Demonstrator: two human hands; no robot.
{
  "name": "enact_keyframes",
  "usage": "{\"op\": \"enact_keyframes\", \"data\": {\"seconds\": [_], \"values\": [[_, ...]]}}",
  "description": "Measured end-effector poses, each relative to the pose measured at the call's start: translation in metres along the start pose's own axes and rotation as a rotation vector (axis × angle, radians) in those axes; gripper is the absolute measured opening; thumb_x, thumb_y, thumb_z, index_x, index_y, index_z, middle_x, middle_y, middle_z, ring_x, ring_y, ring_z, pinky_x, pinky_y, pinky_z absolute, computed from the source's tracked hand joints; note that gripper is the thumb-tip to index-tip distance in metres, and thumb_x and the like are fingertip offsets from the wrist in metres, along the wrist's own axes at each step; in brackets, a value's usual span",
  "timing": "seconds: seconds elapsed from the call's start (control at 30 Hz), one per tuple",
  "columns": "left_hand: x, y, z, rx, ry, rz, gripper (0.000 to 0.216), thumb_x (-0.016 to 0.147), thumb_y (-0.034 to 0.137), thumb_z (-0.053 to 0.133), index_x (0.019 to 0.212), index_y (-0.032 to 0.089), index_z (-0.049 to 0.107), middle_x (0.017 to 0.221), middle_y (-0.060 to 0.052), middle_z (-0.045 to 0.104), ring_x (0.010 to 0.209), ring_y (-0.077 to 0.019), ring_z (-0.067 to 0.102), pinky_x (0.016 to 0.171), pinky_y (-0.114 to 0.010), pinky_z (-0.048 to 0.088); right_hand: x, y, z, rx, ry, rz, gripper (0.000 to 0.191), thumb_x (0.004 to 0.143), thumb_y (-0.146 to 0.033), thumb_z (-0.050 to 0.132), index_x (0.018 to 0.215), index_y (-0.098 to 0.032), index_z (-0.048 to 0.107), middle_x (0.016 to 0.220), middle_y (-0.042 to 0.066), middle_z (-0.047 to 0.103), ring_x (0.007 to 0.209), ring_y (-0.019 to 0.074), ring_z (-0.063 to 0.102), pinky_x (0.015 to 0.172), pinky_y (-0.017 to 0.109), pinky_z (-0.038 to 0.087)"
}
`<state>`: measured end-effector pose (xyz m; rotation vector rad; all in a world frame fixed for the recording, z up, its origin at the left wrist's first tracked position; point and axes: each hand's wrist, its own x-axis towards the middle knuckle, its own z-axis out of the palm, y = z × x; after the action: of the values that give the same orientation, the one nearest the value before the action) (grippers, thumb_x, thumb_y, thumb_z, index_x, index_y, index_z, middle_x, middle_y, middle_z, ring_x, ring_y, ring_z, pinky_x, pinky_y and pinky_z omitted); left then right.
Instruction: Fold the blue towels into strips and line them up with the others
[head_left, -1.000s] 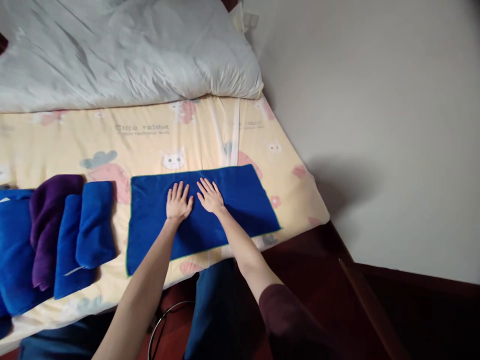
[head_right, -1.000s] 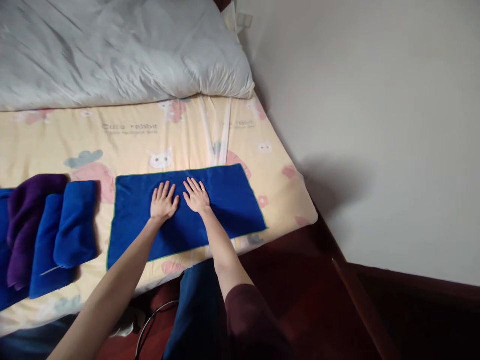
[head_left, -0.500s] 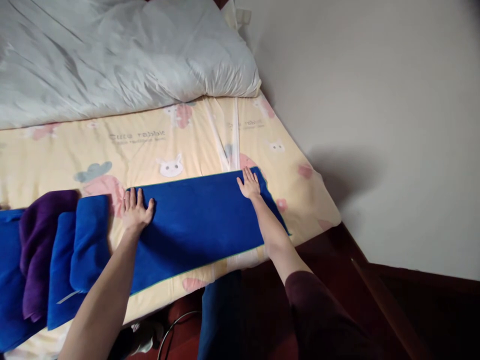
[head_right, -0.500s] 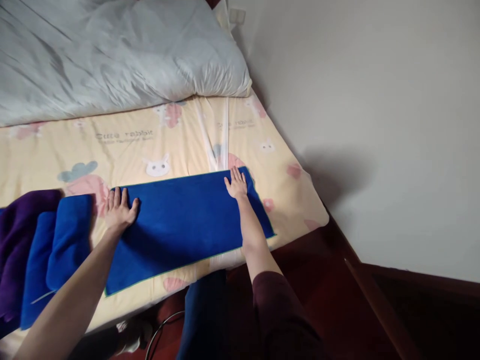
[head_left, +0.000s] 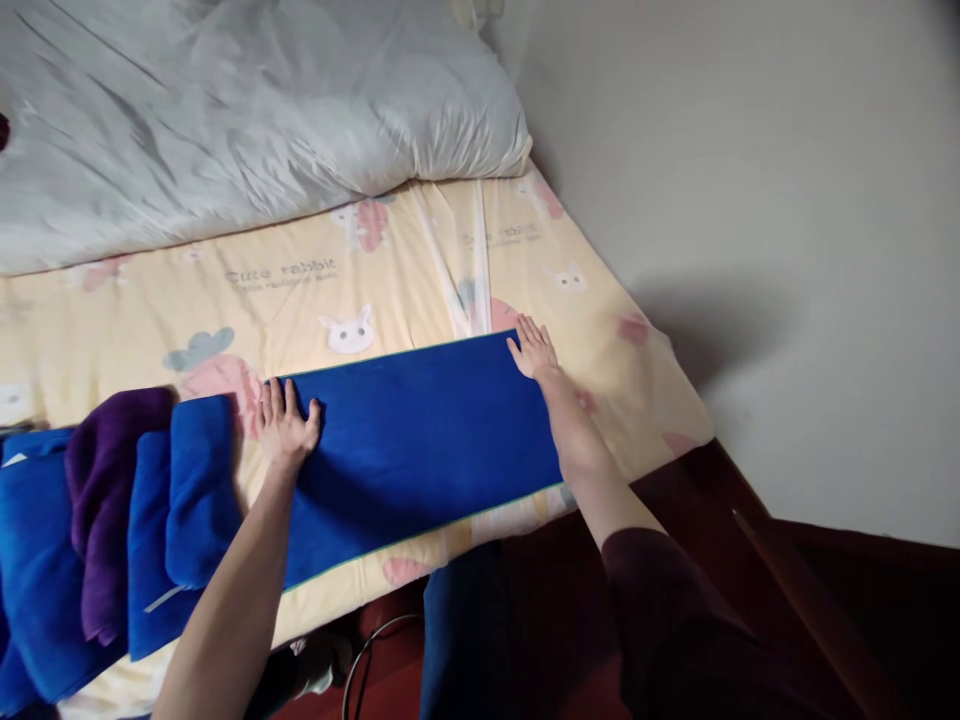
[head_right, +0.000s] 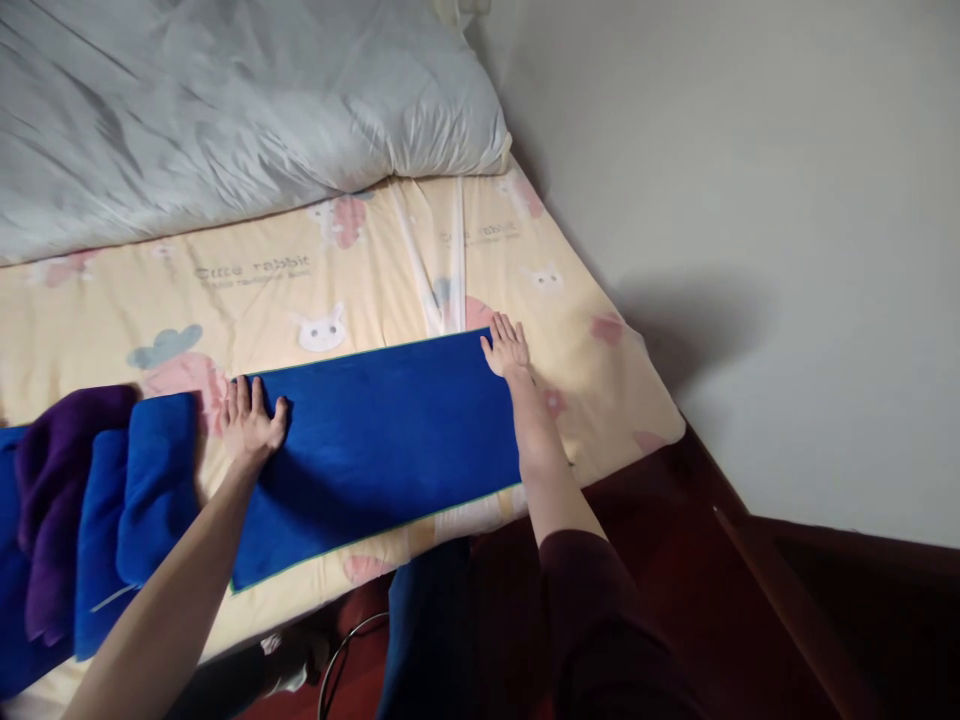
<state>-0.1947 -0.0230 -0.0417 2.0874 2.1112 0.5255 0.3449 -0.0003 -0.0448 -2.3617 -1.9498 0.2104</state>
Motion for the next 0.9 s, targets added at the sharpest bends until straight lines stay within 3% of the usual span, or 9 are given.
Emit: {"op": "enact_keyframes", "data": {"seconds": [0.1,0.2,0.3,0.37,0.47,0.73,0.83,0.9], "values": [[-0.001,0.003,-0.001,0.011,0.014,-0.008,0.08,0.103,0.055,0.033,0.164,0.004,0.038,0.174,-0.022,0.026,0.164,-0.0346,0.018,0.134,-0.055,0.015,-0.013,-0.032,-0.014,-0.009,0.088,-0.034,0.069,0.11,-0.041,0.02,0.168,-0.003,0.029,0.177,0.012,0.021,0.168,0.0284,0.009,0.137,0.057,-0.004],[-0.001,0.003,0.0,0.017,0.03,0.005,0.079,0.103,0.055,0.033,0.164,0.004,0.038,0.174,-0.022,0.028,0.164,-0.0357,0.019,0.133,-0.057,0.017,-0.053,-0.095,-0.015,0.072,0.155,-0.173,0.068,0.112,-0.042,0.017,0.169,-0.007,0.028,0.177,0.01,0.023,0.169,0.0274,0.008,0.138,0.057,0.0],[0.001,0.001,0.003,0.029,0.044,0.015,0.078,0.103,0.054,0.036,0.163,0.006,0.039,0.173,-0.023,0.028,0.163,-0.0375,0.023,0.131,-0.059,0.021,-0.103,-0.153,0.005,0.146,0.077,-0.4,0.068,0.112,-0.051,0.025,0.172,-0.018,0.023,0.178,0.004,0.022,0.168,0.0236,0.013,0.139,0.052,0.01],[0.002,0.0,0.005,0.028,0.047,0.017,0.077,0.103,0.054,0.036,0.164,0.006,0.038,0.173,-0.022,0.028,0.162,-0.0378,0.024,0.131,-0.059,0.021,-0.126,-0.166,0.019,0.159,0.017,-0.465,0.069,0.111,-0.054,0.029,0.172,-0.021,0.023,0.177,0.004,0.023,0.167,0.0212,0.019,0.139,0.048,0.013],[0.002,0.001,0.004,0.014,0.033,0.016,0.077,0.104,0.054,0.035,0.164,0.007,0.037,0.174,-0.02,0.027,0.163,-0.0375,0.023,0.132,-0.058,0.02,-0.136,-0.142,0.027,0.137,0.011,-0.393,0.07,0.111,-0.055,0.03,0.171,-0.019,0.026,0.177,0.005,0.021,0.167,0.0208,0.019,0.139,0.047,0.012],[0.0,-0.002,0.006,-0.009,0.076,0.044,0.077,0.103,0.054,0.036,0.162,0.006,0.04,0.174,-0.021,0.029,0.162,-0.039,0.025,0.131,-0.06,0.022,-0.113,0.0,0.002,0.026,-0.001,-0.109,0.068,0.112,-0.047,0.023,0.171,-0.014,0.025,0.178,0.005,0.021,0.167,0.0177,0.017,0.139,0.042,0.011],[-0.001,-0.002,0.006,-0.023,0.085,0.039,0.078,0.102,0.055,0.036,0.162,0.004,0.041,0.172,-0.023,0.03,0.162,-0.0391,0.025,0.131,-0.06,0.022,-0.11,0.021,-0.006,-0.014,-0.037,-0.073,0.068,0.112,-0.047,0.02,0.171,-0.014,0.023,0.178,0.004,0.02,0.167,0.0164,0.017,0.139,0.041,0.012],[0.0,-0.002,0.004,-0.03,0.078,0.019,0.079,0.102,0.054,0.036,0.161,0.003,0.042,0.172,-0.025,0.031,0.162,-0.0391,0.024,0.131,-0.059,0.019,-0.112,0.018,-0.011,-0.046,-0.072,-0.038,0.069,0.111,-0.047,0.019,0.171,-0.013,0.022,0.178,0.005,0.018,0.167,0.0178,0.015,0.139,0.043,0.011]]}}
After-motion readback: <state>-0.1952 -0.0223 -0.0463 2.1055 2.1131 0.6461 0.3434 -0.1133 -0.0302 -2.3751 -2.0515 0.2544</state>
